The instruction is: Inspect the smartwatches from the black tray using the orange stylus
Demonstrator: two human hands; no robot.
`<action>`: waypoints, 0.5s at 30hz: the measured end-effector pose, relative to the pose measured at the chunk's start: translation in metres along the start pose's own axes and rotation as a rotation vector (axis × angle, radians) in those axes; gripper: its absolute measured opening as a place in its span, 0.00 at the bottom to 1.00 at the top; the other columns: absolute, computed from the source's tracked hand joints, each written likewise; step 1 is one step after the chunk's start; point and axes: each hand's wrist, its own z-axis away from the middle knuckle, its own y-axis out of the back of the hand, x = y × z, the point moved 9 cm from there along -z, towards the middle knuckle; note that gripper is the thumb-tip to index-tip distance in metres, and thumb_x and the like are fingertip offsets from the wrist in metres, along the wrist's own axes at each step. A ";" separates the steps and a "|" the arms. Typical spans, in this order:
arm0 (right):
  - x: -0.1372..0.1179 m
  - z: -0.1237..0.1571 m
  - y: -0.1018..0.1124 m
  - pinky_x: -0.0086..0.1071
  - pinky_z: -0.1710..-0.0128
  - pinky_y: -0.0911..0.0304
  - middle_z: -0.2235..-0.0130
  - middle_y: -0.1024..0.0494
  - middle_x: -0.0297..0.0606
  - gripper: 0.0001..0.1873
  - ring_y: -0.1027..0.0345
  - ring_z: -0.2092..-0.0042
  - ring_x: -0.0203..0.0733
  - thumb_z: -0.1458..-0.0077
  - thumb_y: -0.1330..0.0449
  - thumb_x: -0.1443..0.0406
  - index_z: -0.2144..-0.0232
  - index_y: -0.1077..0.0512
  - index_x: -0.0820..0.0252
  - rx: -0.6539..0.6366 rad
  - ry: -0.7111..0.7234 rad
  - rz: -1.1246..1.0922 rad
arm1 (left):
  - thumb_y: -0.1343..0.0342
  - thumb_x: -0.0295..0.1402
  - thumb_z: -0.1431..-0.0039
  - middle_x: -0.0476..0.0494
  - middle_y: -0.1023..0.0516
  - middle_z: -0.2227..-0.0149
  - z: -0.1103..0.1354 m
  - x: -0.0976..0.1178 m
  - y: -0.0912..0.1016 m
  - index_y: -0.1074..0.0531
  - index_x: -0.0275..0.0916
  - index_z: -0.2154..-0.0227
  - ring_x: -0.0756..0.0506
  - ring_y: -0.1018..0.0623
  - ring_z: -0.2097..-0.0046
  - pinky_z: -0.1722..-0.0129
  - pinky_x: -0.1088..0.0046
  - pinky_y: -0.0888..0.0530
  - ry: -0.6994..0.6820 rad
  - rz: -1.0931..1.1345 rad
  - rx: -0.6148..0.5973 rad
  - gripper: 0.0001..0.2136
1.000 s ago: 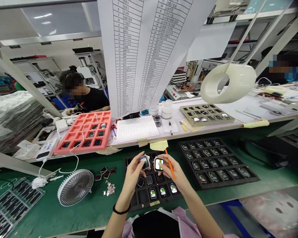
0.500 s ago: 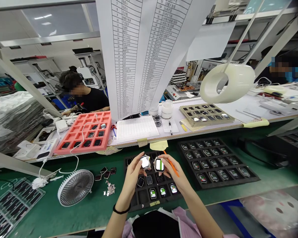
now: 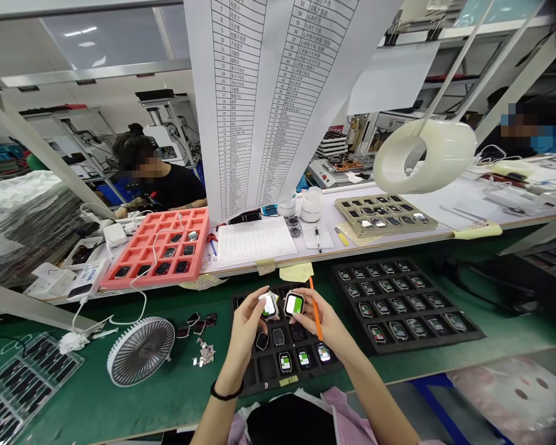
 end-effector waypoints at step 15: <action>0.004 -0.006 0.008 0.30 0.74 0.35 0.66 0.28 0.35 0.18 0.36 0.73 0.35 0.49 0.36 0.52 0.62 0.30 0.55 0.125 -0.060 -0.008 | 0.38 0.44 0.51 0.37 0.26 0.49 -0.006 -0.013 -0.011 0.32 0.40 0.46 0.51 0.26 0.71 0.81 0.80 0.30 -0.028 -0.054 -0.137 0.29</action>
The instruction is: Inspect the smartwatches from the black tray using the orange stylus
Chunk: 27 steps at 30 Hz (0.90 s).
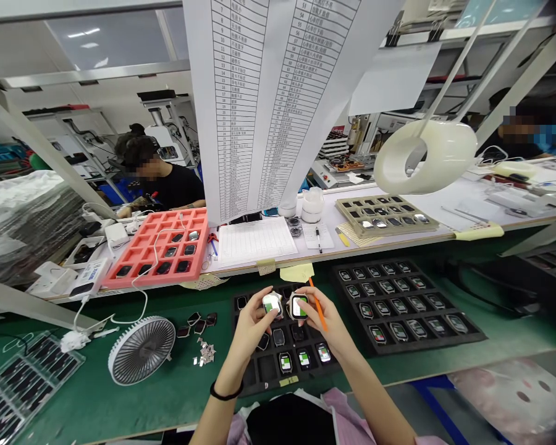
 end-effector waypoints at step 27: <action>0.009 -0.008 0.010 0.28 0.77 0.37 0.69 0.30 0.31 0.20 0.39 0.76 0.32 0.56 0.31 0.53 0.64 0.28 0.56 0.092 -0.028 0.024 | 0.42 0.46 0.47 0.37 0.26 0.51 -0.006 -0.001 -0.005 0.35 0.39 0.44 0.53 0.28 0.73 0.77 0.77 0.30 0.017 -0.065 -0.047 0.29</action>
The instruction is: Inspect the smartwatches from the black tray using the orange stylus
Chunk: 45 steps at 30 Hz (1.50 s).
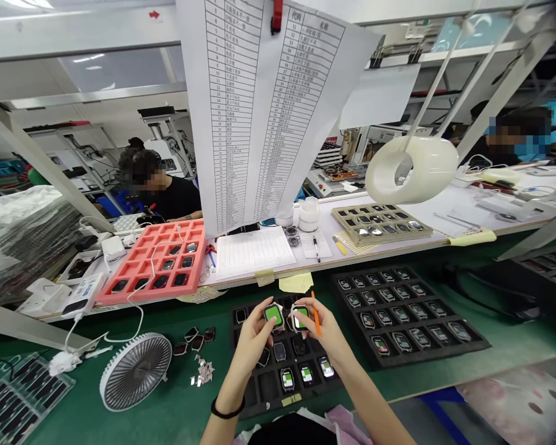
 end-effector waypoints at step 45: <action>0.001 0.016 -0.011 0.45 0.45 0.42 0.51 0.25 0.38 0.25 0.33 0.46 0.50 0.43 0.43 0.52 0.44 0.35 0.48 -0.117 0.067 0.307 | 0.46 0.17 0.50 0.36 0.26 0.48 0.015 0.037 -0.046 0.34 0.40 0.46 0.38 0.25 0.48 0.52 0.56 0.24 -0.696 -0.944 -0.016 0.27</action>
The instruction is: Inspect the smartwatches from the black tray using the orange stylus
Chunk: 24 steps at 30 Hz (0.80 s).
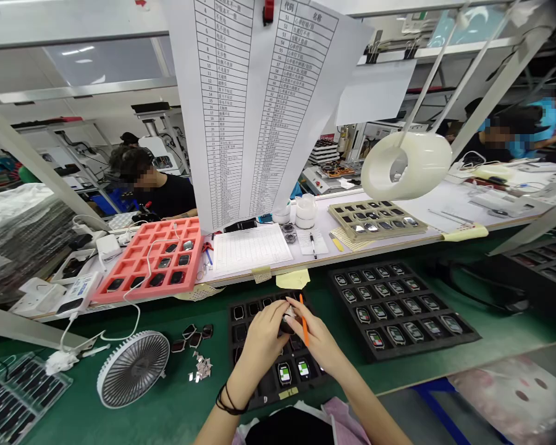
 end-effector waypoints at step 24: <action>-0.017 0.006 -0.010 0.37 0.60 0.30 0.57 0.22 0.40 0.22 0.25 0.58 0.46 0.52 0.32 0.58 0.54 0.25 0.53 -0.114 -0.108 -0.569 | 0.41 0.22 0.56 0.39 0.22 0.54 -0.007 0.022 0.049 0.29 0.41 0.52 0.37 0.26 0.49 0.53 0.54 0.26 -0.006 0.291 0.228 0.25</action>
